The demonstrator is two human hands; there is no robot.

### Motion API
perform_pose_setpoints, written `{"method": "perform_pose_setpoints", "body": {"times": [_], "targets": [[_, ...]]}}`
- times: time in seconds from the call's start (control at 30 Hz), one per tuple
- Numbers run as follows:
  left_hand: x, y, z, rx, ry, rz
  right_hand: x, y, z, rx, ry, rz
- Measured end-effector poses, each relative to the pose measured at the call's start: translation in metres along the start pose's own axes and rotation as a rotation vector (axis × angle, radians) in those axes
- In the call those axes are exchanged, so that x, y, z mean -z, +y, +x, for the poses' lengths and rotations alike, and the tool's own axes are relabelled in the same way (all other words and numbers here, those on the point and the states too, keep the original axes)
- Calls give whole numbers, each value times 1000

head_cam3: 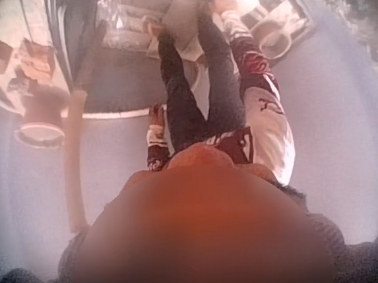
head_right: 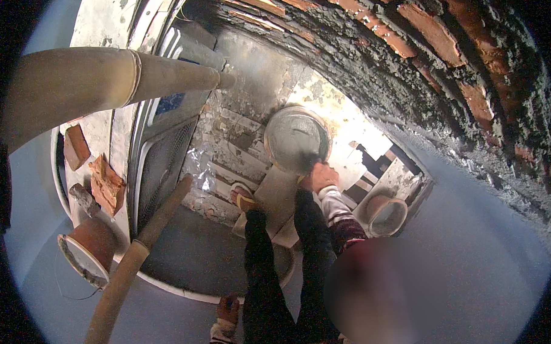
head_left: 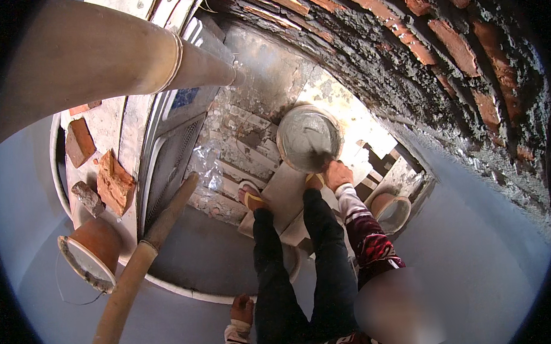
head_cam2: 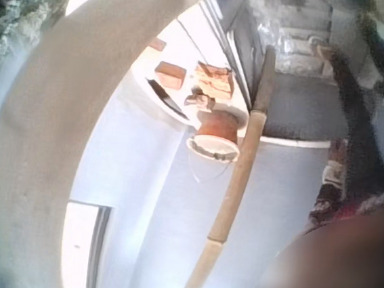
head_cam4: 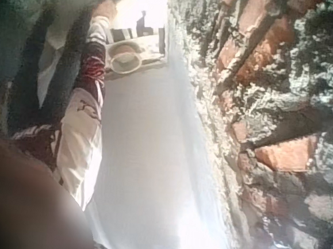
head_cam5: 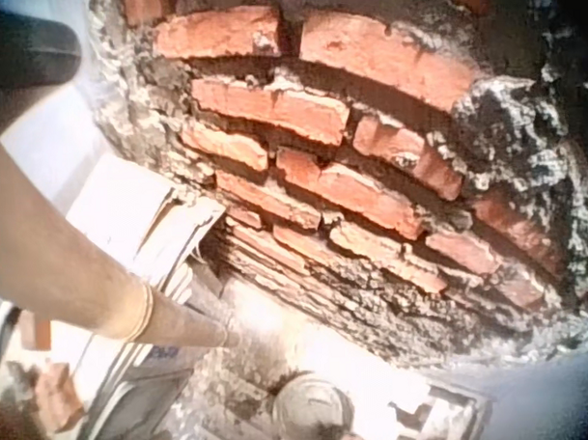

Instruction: The person places red bricks into a wall opening and applies mortar with a trowel to secure them. Another person hands bricks through a window while the recorder continues building the brick section.

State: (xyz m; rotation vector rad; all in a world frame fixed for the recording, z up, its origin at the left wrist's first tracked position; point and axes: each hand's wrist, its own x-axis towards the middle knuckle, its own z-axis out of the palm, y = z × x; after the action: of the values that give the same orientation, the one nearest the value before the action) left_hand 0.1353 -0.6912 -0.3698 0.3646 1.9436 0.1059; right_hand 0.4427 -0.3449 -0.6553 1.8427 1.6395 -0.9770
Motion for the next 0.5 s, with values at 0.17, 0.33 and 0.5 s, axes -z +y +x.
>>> {"method": "perform_pose_setpoints", "body": {"times": [0.17,0.33,0.5], "targets": [[7,-18,31,-25,-83,110,-9,15,36,-43,-60,-124],[-2,8,8,-34,14,67,36,10,8,-78,-118,-176],[-3,37,16,25,-26,31,-23,8,62,27,-117,-110]]}}
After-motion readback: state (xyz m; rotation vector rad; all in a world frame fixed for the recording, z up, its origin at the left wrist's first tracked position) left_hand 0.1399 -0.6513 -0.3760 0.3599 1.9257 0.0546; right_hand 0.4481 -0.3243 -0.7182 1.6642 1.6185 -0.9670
